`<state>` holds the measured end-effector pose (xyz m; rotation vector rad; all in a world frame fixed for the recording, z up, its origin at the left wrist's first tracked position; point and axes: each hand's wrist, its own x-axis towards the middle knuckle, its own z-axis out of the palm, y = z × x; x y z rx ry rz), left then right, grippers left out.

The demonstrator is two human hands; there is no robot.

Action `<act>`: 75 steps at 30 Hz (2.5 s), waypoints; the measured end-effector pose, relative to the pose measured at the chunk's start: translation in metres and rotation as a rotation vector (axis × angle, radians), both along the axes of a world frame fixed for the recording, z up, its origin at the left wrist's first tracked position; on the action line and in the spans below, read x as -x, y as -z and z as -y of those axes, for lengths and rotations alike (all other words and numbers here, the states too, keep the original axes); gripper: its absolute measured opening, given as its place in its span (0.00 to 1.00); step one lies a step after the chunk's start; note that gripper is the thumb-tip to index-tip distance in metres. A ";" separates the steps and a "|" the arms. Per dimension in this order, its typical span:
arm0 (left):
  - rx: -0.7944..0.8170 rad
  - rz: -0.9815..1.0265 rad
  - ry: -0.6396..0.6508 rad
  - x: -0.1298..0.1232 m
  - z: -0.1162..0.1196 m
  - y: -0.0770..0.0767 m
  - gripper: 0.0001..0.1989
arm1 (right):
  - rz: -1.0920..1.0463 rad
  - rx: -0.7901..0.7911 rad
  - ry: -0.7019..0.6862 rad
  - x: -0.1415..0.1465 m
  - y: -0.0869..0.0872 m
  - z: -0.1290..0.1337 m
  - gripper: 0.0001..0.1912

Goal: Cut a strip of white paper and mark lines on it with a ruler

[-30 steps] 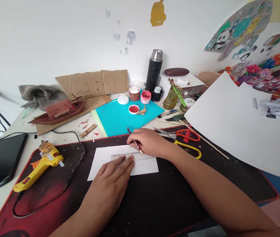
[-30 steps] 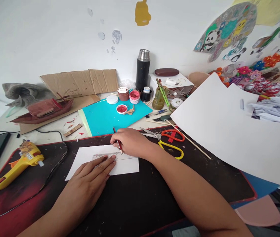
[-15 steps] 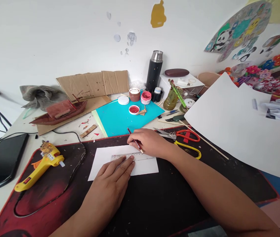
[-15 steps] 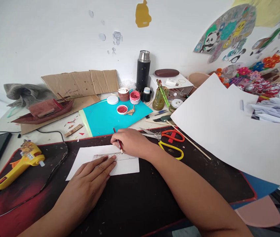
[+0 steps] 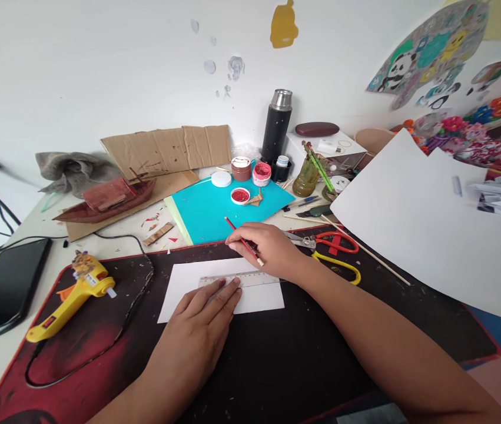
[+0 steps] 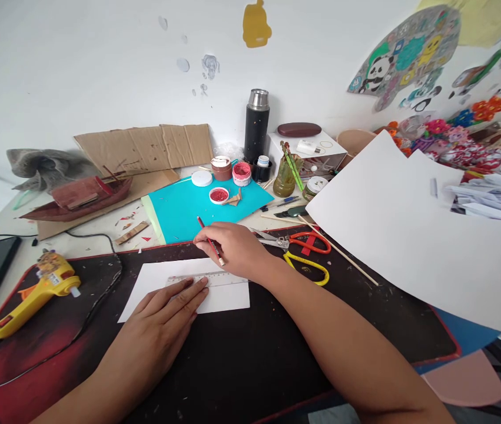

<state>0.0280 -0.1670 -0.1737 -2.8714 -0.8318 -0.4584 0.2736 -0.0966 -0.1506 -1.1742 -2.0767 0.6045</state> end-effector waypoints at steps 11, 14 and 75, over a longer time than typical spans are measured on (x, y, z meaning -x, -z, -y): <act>-0.005 -0.019 -0.001 0.000 0.000 -0.001 0.23 | -0.377 0.180 0.097 0.002 -0.011 0.003 0.13; -0.032 -0.018 0.006 -0.001 -0.001 -0.003 0.22 | -0.485 0.233 0.128 0.002 -0.012 0.001 0.18; 0.016 0.013 0.007 0.001 -0.001 0.002 0.23 | -0.664 0.373 0.208 0.003 -0.009 -0.005 0.32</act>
